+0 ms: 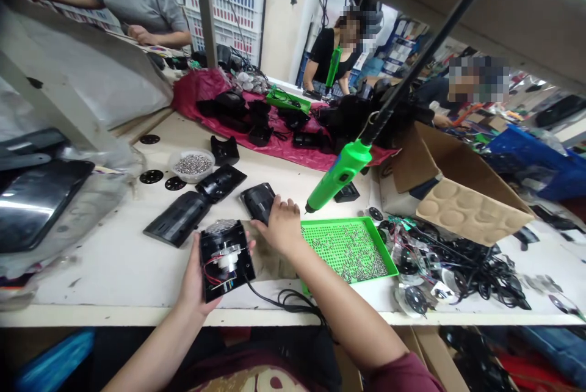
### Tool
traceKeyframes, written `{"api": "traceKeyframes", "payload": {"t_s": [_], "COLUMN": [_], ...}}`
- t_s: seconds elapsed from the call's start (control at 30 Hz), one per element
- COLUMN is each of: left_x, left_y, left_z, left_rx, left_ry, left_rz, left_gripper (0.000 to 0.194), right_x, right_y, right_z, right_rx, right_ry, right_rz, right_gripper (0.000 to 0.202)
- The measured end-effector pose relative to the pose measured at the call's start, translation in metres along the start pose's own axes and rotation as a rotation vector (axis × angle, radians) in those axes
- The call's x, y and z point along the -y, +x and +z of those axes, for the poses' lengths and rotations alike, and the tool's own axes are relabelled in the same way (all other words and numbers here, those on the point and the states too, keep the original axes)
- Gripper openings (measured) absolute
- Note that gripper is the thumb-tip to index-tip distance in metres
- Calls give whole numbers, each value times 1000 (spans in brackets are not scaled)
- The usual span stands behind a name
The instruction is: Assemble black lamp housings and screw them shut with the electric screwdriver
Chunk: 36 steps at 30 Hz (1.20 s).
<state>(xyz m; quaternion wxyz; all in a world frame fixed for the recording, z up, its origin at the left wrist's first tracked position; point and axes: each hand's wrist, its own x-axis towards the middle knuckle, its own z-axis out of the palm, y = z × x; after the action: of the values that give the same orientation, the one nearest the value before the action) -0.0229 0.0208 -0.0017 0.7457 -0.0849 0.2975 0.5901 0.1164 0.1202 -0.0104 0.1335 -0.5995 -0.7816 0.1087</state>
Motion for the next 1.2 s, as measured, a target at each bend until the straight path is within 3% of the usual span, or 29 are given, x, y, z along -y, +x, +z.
{"api": "traceKeyframes", "payload": {"t_s": [0.23, 0.63, 0.87, 1.2], "left_x": [1, 6, 8, 6], "left_y": [2, 2, 2, 1], "left_z": [-2, 6, 6, 3], "left_rx": [-8, -131, -153, -93], "left_ry": [57, 79, 57, 17], "left_rz": [-3, 65, 87, 117], "left_gripper": [64, 56, 55, 55], "right_x": [-2, 22, 33, 27], "right_y": [-11, -63, -86, -94], "right_z": [-5, -53, -49, -42], "right_rx": [-67, -119, -107, -114], "right_ry": [7, 310, 436, 508], "right_rz": [-95, -254, -297, -224], "right_gripper": [77, 19, 10, 10]}}
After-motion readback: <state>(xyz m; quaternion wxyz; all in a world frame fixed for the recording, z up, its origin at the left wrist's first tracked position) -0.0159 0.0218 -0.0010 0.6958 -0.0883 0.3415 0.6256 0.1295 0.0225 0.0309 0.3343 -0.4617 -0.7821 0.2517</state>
